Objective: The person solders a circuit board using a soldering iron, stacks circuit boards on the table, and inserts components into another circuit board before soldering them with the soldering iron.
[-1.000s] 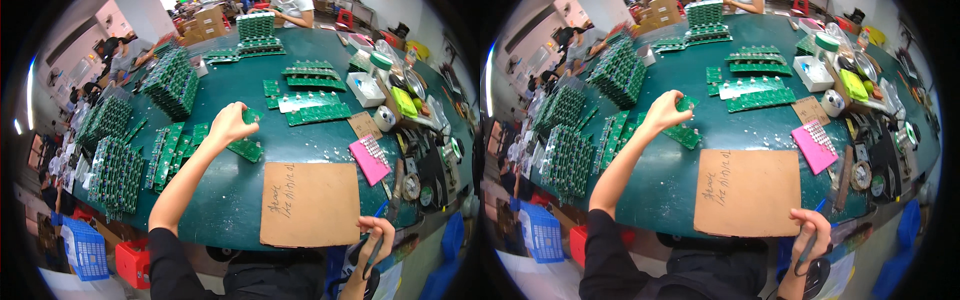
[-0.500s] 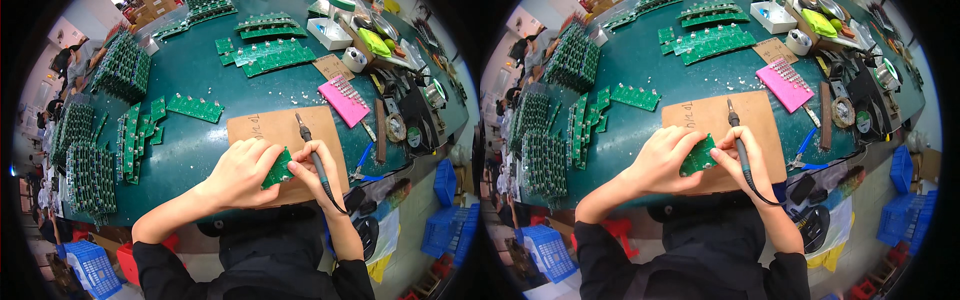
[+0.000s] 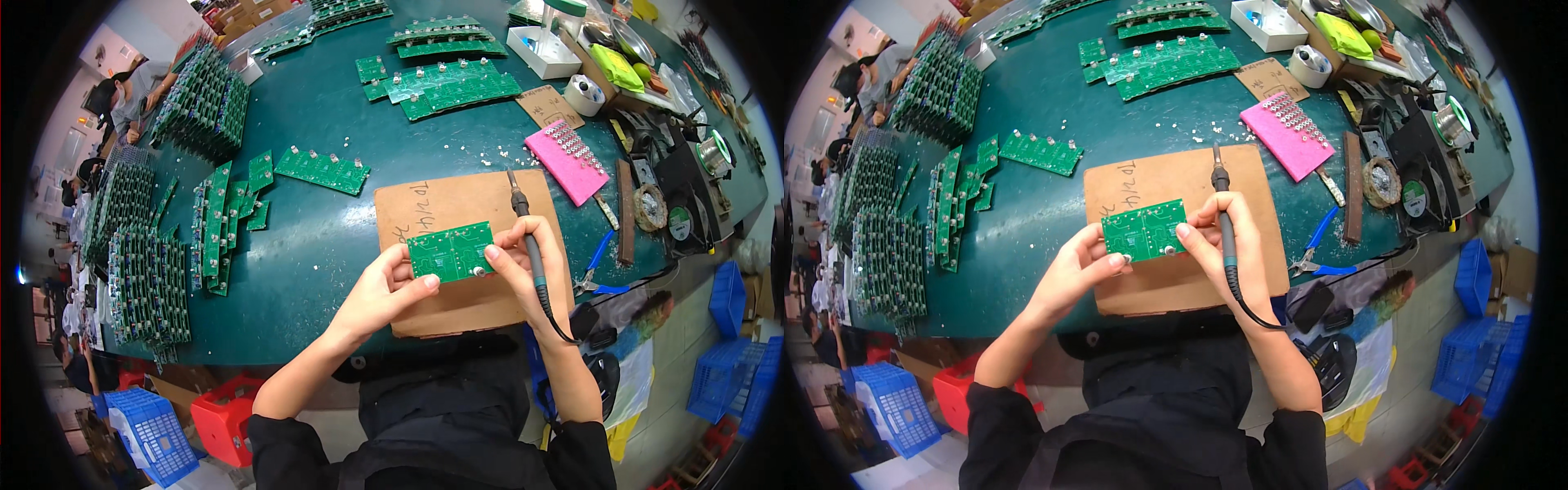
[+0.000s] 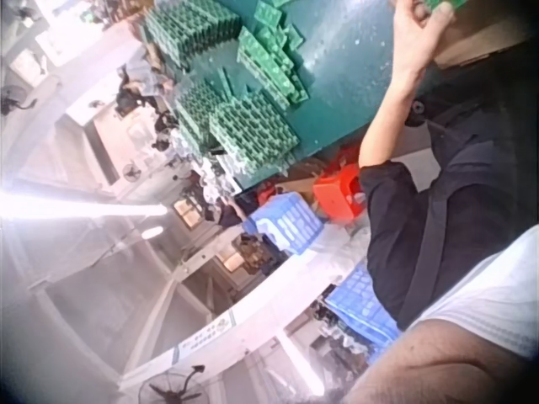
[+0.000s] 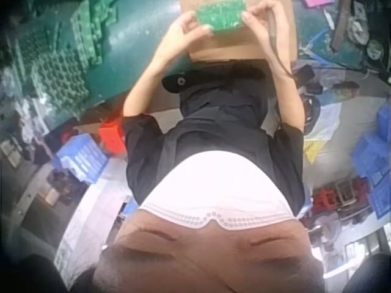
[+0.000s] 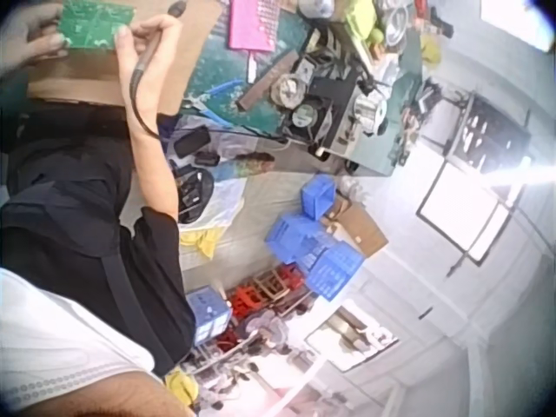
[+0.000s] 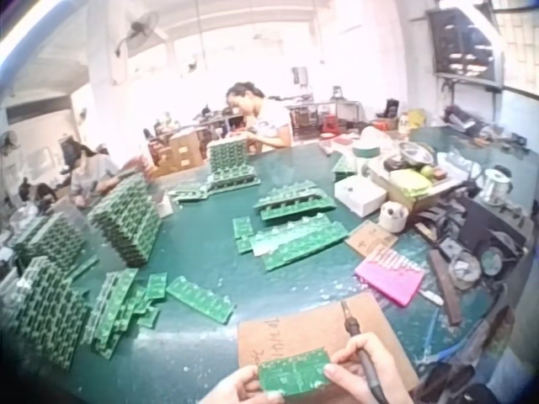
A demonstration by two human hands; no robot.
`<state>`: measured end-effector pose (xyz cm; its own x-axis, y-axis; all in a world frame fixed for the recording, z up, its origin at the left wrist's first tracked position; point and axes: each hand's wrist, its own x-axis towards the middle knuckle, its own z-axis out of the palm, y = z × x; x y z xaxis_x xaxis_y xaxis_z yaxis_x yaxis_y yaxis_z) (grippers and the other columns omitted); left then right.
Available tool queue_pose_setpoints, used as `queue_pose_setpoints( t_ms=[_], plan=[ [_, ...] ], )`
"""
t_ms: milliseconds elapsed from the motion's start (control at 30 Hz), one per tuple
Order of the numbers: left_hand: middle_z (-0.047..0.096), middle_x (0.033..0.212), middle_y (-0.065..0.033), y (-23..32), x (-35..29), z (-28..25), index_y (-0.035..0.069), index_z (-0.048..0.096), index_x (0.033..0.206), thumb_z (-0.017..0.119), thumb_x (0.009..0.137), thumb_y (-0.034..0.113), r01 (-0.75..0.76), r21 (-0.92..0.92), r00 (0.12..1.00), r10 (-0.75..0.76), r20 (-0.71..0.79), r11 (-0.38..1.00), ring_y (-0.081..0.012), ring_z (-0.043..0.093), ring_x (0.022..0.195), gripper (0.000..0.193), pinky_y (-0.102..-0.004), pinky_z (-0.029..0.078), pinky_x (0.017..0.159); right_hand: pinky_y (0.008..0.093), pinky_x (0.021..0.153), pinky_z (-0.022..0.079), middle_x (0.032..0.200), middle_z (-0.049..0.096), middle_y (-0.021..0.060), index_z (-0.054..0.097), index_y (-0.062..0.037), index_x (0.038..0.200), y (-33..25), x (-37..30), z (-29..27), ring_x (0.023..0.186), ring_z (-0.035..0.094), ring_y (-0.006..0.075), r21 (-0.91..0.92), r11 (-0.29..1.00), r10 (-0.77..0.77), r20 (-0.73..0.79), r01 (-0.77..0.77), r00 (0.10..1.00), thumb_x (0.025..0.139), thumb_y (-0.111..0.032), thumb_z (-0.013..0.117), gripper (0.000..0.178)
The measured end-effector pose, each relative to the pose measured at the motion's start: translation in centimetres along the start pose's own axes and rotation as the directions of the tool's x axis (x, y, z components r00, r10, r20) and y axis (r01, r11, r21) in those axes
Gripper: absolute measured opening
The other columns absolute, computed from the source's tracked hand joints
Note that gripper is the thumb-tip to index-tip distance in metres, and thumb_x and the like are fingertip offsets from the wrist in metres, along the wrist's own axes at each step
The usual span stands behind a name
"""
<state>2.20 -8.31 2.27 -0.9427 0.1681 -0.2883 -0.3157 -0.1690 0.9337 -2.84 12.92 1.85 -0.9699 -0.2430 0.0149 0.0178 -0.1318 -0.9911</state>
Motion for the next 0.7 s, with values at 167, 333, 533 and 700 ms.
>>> queue_pose_setpoints(
  t_ms=[167,333,533,700],
  plan=[
    [0.064,0.112,-0.0087,-0.1,0.4,-0.5,-0.002,0.049,0.124,0.069,0.09,0.015,0.036,-0.048,0.999,-0.036,0.003,0.998,-0.0142,0.062,0.1,0.044,-0.0304,0.048,0.094,0.0249,0.072,0.053,0.095,0.061,0.0068,0.048,-0.0048,0.104,-0.3,-0.2,0.0,0.084,0.063,0.011,-0.042,0.999,0.03,0.016,-0.03,0.999,0.087,-0.004,0.071,0.029],
    [0.063,0.116,-0.0095,-0.1,0.3,-0.5,-0.002,0.05,0.127,0.072,0.086,0.013,0.04,-0.052,0.999,-0.041,-0.019,0.998,-0.0156,0.063,0.099,0.049,-0.0322,0.05,0.093,0.0239,0.078,0.051,0.097,0.062,0.0059,0.05,-0.0053,0.109,-0.2,-0.5,-0.1,0.089,0.061,0.0105,-0.101,0.995,0.024,0.075,-0.016,0.997,0.082,-0.004,0.076,0.037],
    [0.064,0.109,-0.0076,-0.7,1.1,-1.1,-0.002,0.053,0.118,0.075,0.085,0.012,-0.011,0.039,1.0,0.012,-0.022,0.999,-0.0105,0.061,0.091,0.042,-0.0263,0.049,0.08,0.0259,0.075,0.053,0.095,0.063,0.0074,0.05,-0.0039,0.108,1.3,0.0,-0.6,0.083,0.062,0.0119,-0.175,0.983,-0.047,0.081,0.061,0.996,0.08,-0.004,0.078,0.04],
    [0.065,0.088,-0.0015,-1.9,2.1,-2.2,0.0,0.057,0.107,0.077,0.084,0.015,-0.112,0.194,0.992,0.121,-0.034,0.975,-0.0019,0.051,0.068,0.034,-0.0201,0.041,0.06,0.0279,0.073,0.055,0.091,0.064,0.0094,0.05,-0.0021,0.108,1.6,0.6,-0.9,0.079,0.065,0.0151,-0.279,0.945,-0.148,0.103,0.172,0.984,0.079,-0.002,0.076,0.039]
  ],
)
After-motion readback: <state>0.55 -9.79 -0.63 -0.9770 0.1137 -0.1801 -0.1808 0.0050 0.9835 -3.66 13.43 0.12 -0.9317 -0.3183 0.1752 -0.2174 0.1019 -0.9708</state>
